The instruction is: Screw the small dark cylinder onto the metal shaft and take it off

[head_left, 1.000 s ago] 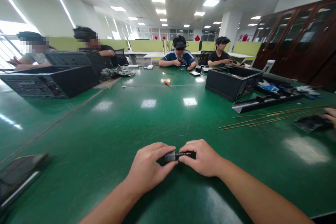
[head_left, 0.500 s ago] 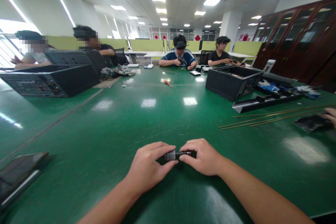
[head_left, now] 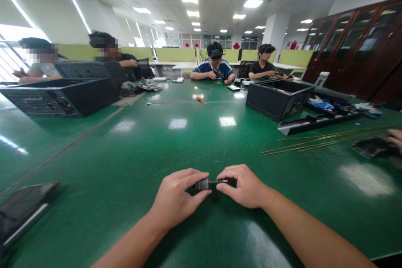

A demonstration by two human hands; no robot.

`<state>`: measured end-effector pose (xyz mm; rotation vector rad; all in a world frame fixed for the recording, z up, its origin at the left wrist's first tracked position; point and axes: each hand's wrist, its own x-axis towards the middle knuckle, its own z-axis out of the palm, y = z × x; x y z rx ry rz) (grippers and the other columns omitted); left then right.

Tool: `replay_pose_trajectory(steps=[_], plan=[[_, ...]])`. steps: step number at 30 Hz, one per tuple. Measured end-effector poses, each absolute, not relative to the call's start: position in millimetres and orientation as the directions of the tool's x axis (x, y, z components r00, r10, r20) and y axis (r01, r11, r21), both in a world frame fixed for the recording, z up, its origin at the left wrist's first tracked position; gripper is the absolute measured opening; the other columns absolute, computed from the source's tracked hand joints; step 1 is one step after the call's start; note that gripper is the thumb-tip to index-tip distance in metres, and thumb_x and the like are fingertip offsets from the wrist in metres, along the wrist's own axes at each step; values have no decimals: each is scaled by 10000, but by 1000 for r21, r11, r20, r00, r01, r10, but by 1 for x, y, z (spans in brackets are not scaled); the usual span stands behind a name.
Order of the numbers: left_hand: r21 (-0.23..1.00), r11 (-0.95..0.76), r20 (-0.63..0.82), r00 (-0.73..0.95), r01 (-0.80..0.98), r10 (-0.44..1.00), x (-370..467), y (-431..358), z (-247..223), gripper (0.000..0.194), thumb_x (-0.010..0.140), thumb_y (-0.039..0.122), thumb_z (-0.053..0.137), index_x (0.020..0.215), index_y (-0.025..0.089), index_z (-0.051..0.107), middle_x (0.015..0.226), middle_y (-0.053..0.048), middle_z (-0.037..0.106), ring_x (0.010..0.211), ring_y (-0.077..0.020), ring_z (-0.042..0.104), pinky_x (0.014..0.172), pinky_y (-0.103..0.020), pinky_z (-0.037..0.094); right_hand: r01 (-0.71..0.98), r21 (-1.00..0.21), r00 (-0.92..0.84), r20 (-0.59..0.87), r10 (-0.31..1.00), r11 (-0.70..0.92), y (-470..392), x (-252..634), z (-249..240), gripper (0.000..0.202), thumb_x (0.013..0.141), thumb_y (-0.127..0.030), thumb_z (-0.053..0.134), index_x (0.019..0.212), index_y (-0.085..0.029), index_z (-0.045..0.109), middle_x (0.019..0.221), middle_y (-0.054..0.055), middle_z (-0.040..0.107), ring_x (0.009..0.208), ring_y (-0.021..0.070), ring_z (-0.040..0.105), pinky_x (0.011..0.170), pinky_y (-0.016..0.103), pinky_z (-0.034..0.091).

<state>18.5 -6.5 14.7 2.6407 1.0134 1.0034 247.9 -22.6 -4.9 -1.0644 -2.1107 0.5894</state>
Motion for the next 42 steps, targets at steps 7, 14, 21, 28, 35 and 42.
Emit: replay_pose_trajectory(steps=[7,14,21,28,35,42], plan=[[356,-762,544,543,540,639,16,-6,12,244,794,289,726,1031,228,731,942,-39,757,800,-158,716,751,-258,583,510,-659,-418,371,829,552,-22,249,-3,116,870,-255,644,892,-187,735,785,28,711,717,155,638,697,255,453],[348,-771,563,539,532,626,17,-7,16,241,791,282,729,1027,235,734,930,-30,756,784,-152,714,727,-246,582,508,-655,-419,379,825,559,-22,249,-2,113,870,-252,643,892,-186,732,792,28,710,726,156,640,702,258,456],[359,-775,568,537,520,623,15,-6,16,267,788,280,739,1051,240,725,943,-23,754,797,-147,714,738,-245,582,502,-667,-406,380,831,551,-23,250,-2,108,873,-248,643,896,-188,729,807,30,714,735,157,645,715,258,464],[347,-768,577,523,538,627,13,-6,16,267,785,292,743,1046,236,733,959,-37,756,807,-157,719,747,-255,591,506,-663,-397,390,831,553,-23,251,1,115,877,-246,639,883,-185,736,788,29,711,728,156,644,712,259,465],[320,-772,589,522,549,616,13,-5,18,259,789,319,740,1031,228,742,947,-47,761,791,-164,724,727,-253,599,505,-672,-387,385,838,542,-23,252,2,112,875,-245,641,877,-187,736,788,32,717,722,159,648,710,261,472],[318,-770,591,520,553,617,12,-4,16,283,785,320,749,1055,235,734,963,-35,758,799,-159,722,740,-257,597,498,-675,-379,395,837,544,-22,254,1,112,871,-242,644,874,-175,735,784,30,711,720,156,645,711,261,465]])
